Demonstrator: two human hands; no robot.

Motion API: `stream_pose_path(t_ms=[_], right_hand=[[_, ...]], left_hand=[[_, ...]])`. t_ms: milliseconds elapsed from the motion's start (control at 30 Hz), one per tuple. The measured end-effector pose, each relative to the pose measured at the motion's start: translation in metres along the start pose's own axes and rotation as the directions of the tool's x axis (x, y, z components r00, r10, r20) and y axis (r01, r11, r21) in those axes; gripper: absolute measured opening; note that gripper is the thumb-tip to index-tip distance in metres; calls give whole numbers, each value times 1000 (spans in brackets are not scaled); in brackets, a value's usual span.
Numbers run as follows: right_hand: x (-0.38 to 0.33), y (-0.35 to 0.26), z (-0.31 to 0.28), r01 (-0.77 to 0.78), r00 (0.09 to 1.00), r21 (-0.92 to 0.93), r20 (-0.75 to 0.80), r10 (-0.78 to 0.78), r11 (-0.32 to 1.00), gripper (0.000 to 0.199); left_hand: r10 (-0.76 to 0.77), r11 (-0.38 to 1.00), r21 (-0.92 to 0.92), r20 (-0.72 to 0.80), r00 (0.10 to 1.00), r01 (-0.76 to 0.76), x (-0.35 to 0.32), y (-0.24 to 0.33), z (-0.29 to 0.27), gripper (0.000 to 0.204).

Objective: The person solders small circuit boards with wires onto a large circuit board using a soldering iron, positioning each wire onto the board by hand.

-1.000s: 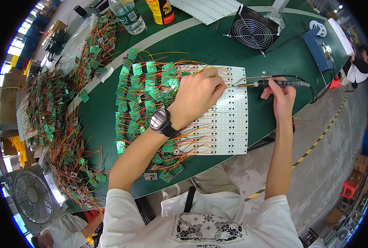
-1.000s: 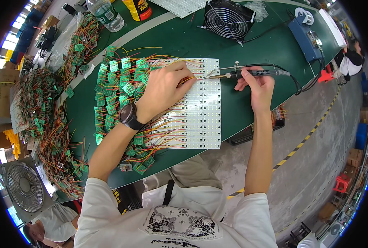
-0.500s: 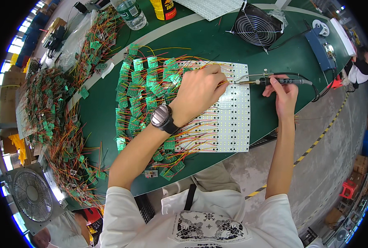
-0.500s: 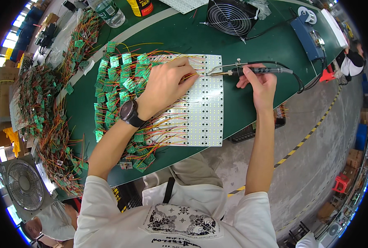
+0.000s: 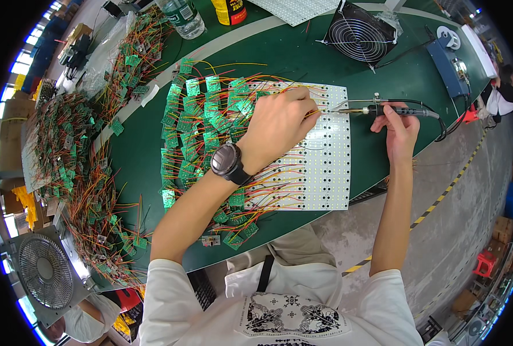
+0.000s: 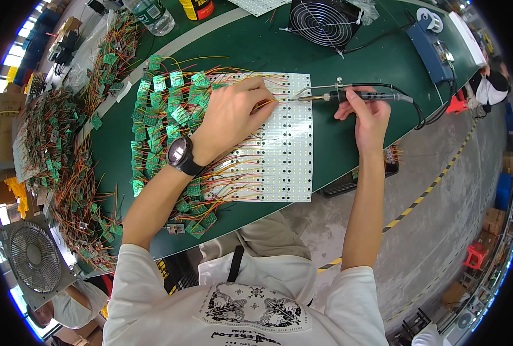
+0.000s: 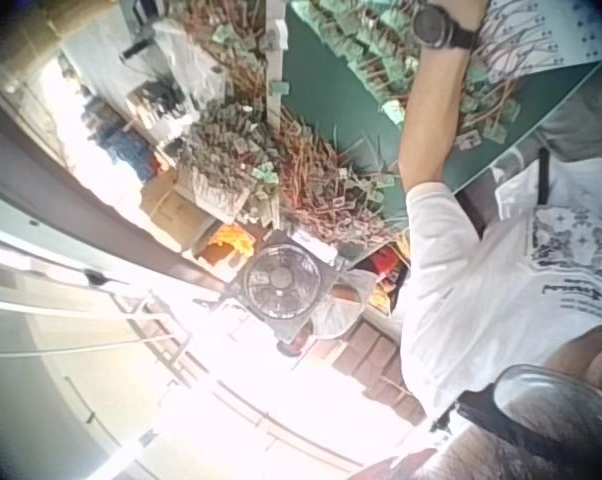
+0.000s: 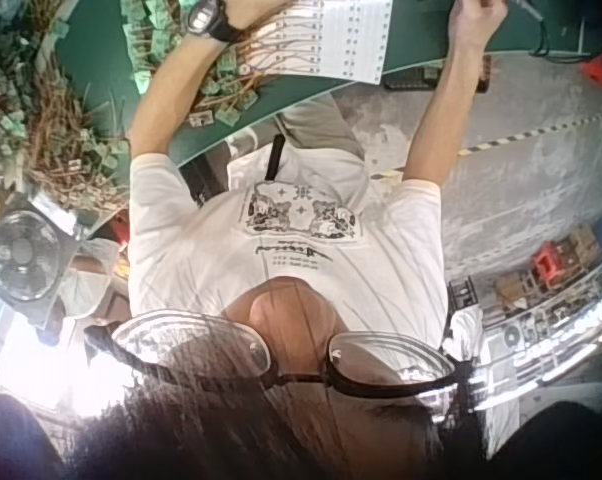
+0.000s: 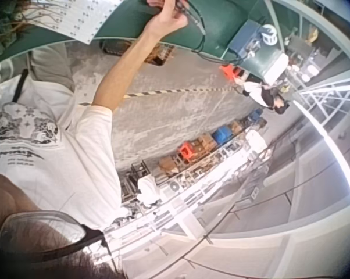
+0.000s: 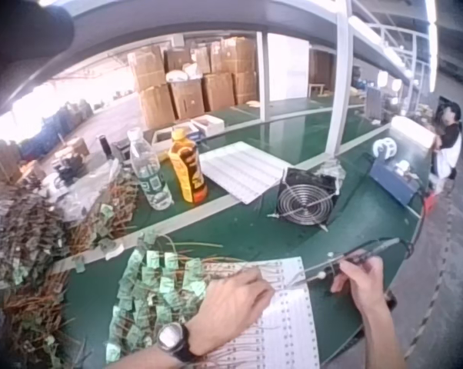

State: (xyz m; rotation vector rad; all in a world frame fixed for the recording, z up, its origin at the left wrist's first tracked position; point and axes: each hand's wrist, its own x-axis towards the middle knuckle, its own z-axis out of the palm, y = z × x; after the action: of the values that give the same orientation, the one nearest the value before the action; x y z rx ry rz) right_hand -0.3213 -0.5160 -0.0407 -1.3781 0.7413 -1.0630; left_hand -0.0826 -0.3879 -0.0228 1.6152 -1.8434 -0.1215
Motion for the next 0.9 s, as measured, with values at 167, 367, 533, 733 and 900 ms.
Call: stream_pose_path(t_ms=[167, 367, 533, 733, 900], right_hand=[[1, 4, -3, 6, 1000, 12, -9, -6, 1000, 20], [2, 0, 0, -7, 999, 53, -31, 9, 999, 19], [2, 1, -4, -2, 997, 88, -72, 9, 996, 18], [4, 2, -1, -29, 999, 136, -35, 34, 990, 20], [3, 0, -7, -12, 994, 171, -107, 30, 985, 18]], left_hand=[[1, 1000, -3, 2, 1000, -1, 0, 0, 0, 16], [-12, 1000, 0, 28, 1000, 12, 1, 0, -3, 17], [98, 977, -194, 47, 994, -87, 14, 14, -48, 31], [59, 979, -180, -182, 982, -92, 20, 52, -122, 18], [63, 995, -62, -187, 980, -76, -37, 92, -150, 11]])
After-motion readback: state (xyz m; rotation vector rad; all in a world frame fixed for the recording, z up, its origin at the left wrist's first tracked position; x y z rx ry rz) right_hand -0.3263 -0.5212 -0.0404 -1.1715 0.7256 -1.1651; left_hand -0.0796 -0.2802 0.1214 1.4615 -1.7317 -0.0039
